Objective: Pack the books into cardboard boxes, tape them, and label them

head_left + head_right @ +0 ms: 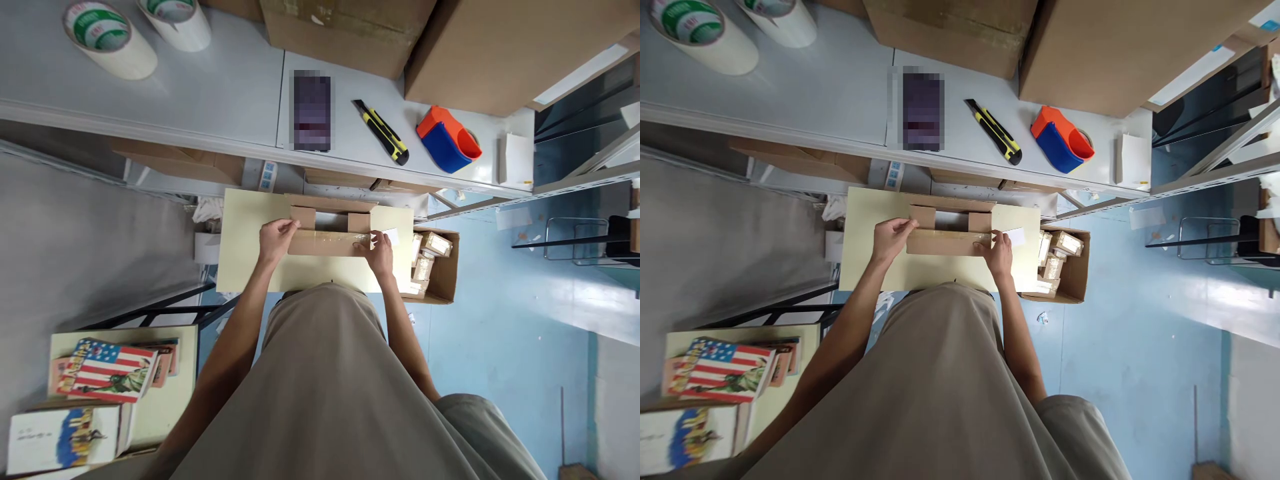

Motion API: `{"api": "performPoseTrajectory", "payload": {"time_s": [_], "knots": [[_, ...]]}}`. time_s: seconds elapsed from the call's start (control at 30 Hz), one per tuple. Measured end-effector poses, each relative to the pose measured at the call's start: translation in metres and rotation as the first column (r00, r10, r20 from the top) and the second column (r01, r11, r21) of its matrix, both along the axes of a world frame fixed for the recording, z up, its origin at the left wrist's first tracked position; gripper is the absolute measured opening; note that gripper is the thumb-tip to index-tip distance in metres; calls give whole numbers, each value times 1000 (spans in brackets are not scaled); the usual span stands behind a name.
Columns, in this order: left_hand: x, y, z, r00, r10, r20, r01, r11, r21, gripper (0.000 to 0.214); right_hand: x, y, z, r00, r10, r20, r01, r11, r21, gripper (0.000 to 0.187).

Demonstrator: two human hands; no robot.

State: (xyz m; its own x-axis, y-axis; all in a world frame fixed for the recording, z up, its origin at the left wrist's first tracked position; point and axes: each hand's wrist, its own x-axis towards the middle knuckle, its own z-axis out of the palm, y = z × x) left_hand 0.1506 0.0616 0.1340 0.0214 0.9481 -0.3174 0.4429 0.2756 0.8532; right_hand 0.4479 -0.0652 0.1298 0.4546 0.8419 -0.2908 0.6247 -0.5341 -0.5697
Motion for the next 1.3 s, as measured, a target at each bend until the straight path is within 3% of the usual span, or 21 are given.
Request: {"api": "performPoseTrajectory", "payload": {"time_s": [0.1, 0.2, 0.27, 0.37, 0.53, 0.7, 0.8, 0.93, 1.03, 1.1, 1.2, 1.3], "knots": [[-2, 5, 7, 999, 38, 16, -39, 996, 77, 28, -3, 0, -2, 1000, -22, 5, 22, 1000, -16, 48], [-2, 16, 20, 999, 29, 24, -34, 975, 219, 46, -8, 1, -4, 997, -71, 20, 71, 997, -25, 47], [2, 23, 28, 998, -56, -14, 58, 951, 304, 52, -10, 3, -5, 995, -94, 24, 94, 995, -26, 48], [11, 27, 35, 976, -195, -97, 217, 914, 344, 40, -10, 3, -7, 996, -95, 5, 95, 995, -25, 60], [16, 15, 29, 978, -156, -135, 193, 926, 325, 55, -5, -5, -14, 999, -35, -27, 36, 998, 44, 95], [9, 22, 22, 943, -203, -265, 302, 858, 415, 50, -1, -11, -22, 999, 38, -6, -37, 992, 125, 108], [2, 24, 15, 918, -198, -345, 326, 871, 367, 45, 1, -11, -24, 996, 79, 50, -87, 980, 180, 99], [-5, 1, -5, 902, -205, -380, 323, 904, 279, 36, 4, -12, -25, 984, 154, 93, -170, 964, 204, 63], [-2, -23, -21, 932, -160, -326, 251, 933, 259, 34, 6, -14, -27, 984, 158, 86, -172, 966, 191, 48], [3, -33, -29, 964, -58, -259, 128, 956, 264, 35, 6, -14, -30, 991, 126, 44, -132, 970, 203, 45], [9, -37, -40, 979, 119, -164, -84, 975, 205, 37, 5, -11, -35, 994, 52, -96, -28, 971, 238, 45], [8, -32, -47, 978, 155, -142, -135, 981, 142, 35, 2, -7, -39, 967, -26, -255, 95, 960, 264, 51]]}}
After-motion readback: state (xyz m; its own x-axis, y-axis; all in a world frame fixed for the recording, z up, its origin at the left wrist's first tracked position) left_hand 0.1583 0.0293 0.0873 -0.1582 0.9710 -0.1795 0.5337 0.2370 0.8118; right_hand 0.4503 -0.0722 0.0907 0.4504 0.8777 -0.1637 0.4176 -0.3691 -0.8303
